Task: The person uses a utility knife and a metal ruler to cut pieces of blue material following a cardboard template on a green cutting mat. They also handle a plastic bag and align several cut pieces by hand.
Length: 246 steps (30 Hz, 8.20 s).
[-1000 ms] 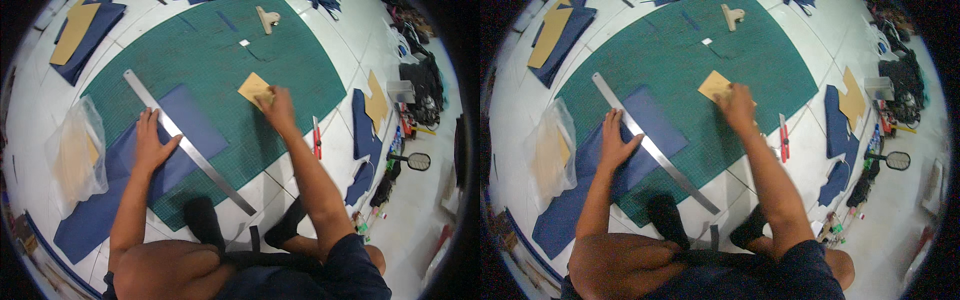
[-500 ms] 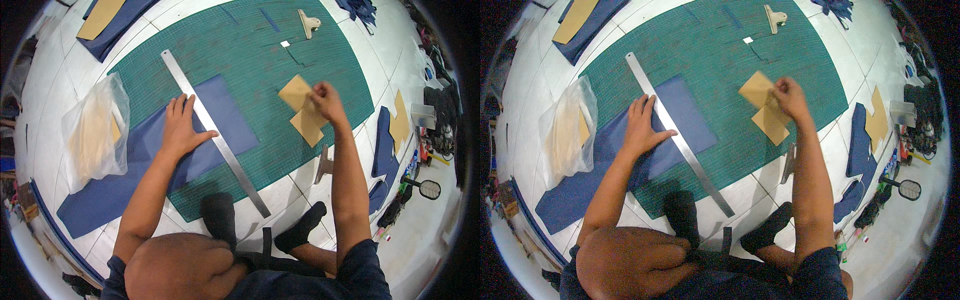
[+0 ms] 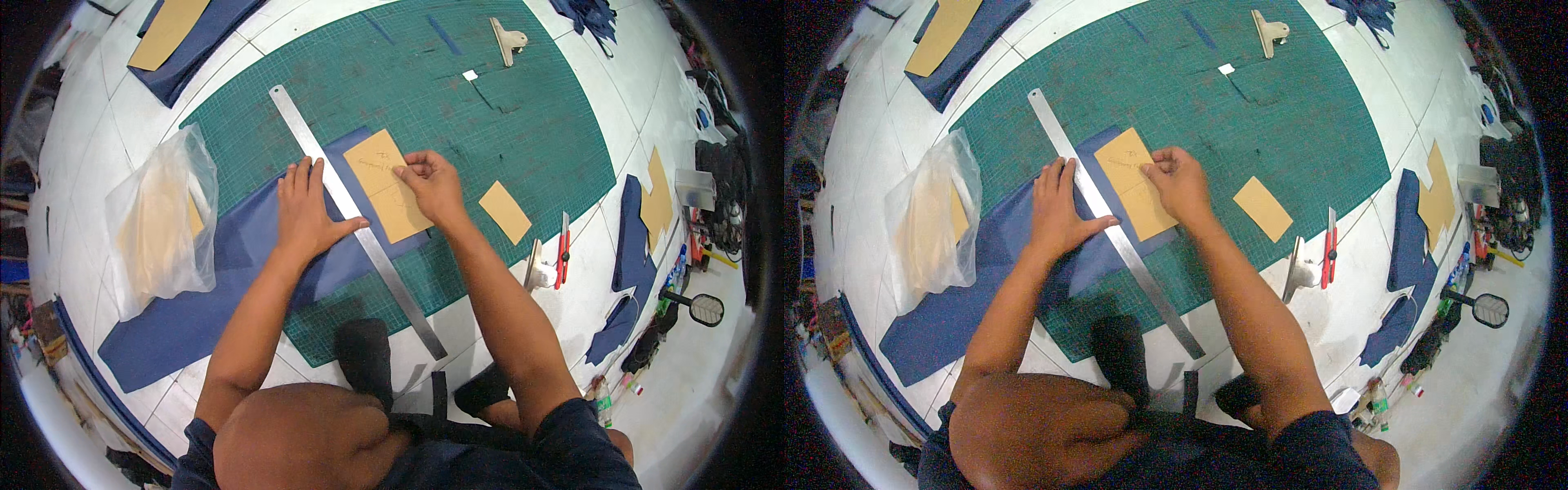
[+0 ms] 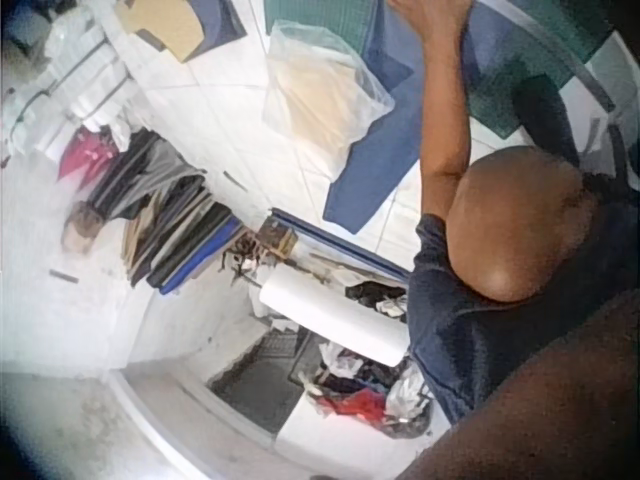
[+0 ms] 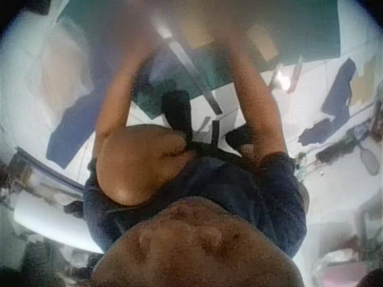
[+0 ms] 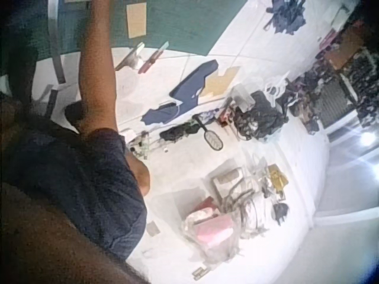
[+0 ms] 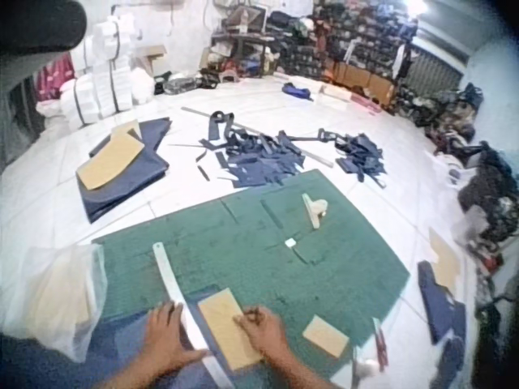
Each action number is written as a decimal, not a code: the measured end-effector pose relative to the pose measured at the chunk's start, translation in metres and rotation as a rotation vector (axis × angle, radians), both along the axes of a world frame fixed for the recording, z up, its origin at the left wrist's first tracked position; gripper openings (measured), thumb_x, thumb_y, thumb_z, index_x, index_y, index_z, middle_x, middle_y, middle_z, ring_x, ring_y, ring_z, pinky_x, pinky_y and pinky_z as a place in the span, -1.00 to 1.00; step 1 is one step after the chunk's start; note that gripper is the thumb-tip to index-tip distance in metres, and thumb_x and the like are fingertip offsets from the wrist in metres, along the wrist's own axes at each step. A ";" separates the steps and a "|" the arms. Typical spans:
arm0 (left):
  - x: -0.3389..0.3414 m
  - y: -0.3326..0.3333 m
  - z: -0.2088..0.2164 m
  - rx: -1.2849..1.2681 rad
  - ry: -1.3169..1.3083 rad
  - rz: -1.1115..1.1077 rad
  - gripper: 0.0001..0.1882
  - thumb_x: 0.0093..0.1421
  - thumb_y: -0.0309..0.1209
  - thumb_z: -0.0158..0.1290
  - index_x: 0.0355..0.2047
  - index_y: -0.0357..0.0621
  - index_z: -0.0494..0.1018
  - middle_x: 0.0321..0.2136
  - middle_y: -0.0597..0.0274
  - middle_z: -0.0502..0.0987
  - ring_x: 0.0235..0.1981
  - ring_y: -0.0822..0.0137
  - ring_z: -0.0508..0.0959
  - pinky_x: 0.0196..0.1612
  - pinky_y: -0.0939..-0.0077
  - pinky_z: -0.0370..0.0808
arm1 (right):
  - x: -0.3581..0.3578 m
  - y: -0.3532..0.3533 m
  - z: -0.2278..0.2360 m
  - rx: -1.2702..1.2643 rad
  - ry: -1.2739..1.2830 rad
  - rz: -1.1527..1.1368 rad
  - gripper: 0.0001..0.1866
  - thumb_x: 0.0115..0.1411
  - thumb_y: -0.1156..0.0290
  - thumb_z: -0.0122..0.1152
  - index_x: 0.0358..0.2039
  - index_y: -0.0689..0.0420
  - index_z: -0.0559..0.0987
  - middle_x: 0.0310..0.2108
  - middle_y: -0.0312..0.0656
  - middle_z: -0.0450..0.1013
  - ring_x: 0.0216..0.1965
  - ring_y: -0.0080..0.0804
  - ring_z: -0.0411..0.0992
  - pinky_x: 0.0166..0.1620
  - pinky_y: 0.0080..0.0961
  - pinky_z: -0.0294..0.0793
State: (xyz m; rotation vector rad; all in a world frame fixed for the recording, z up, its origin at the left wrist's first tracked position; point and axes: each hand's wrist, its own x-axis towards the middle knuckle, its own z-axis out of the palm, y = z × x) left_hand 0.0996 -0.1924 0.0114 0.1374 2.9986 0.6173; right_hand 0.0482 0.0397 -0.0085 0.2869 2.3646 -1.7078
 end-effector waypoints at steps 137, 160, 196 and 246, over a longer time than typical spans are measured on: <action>0.002 -0.019 0.001 -0.044 -0.025 -0.136 0.36 -0.29 0.27 0.45 0.39 -0.26 0.13 0.40 -0.22 0.11 0.42 -0.32 0.07 0.41 -0.22 0.05 | 0.009 -0.008 0.006 0.165 -0.027 0.099 -0.70 0.15 0.31 0.31 -0.14 0.17 0.56 -0.32 -0.03 0.59 -0.26 -0.04 0.58 -0.16 -0.18 0.54; 0.003 -0.019 0.000 -0.033 -0.039 -0.124 0.36 -0.29 0.27 0.45 0.40 -0.23 0.13 0.41 -0.20 0.10 0.42 -0.33 0.06 0.41 -0.24 0.04 | 0.004 -0.025 0.014 0.371 0.087 0.234 -0.55 0.22 0.21 0.25 0.11 0.07 0.61 -0.29 -0.02 0.62 -0.25 -0.07 0.60 -0.15 -0.16 0.55; -0.001 -0.013 0.009 -0.103 -0.115 -0.155 0.40 -0.29 0.23 0.46 0.43 -0.28 0.05 0.42 -0.29 0.04 0.44 -0.33 0.00 0.44 -0.21 -0.03 | 0.120 0.037 0.021 0.398 0.116 0.187 -0.62 0.29 0.30 0.24 0.07 0.19 0.56 -0.29 0.02 0.56 -0.31 -0.08 0.56 -0.20 -0.23 0.53; -0.005 -0.009 0.014 -0.196 -0.210 -0.082 0.51 -0.36 0.22 0.49 0.42 -0.39 -0.04 0.42 -0.22 0.04 0.45 -0.26 0.03 0.42 -0.15 0.08 | 0.112 0.221 0.052 0.647 0.084 -0.490 -0.56 0.30 0.14 0.31 -0.02 0.25 0.52 -0.27 -0.04 0.52 -0.38 -0.28 0.50 -0.26 -0.29 0.52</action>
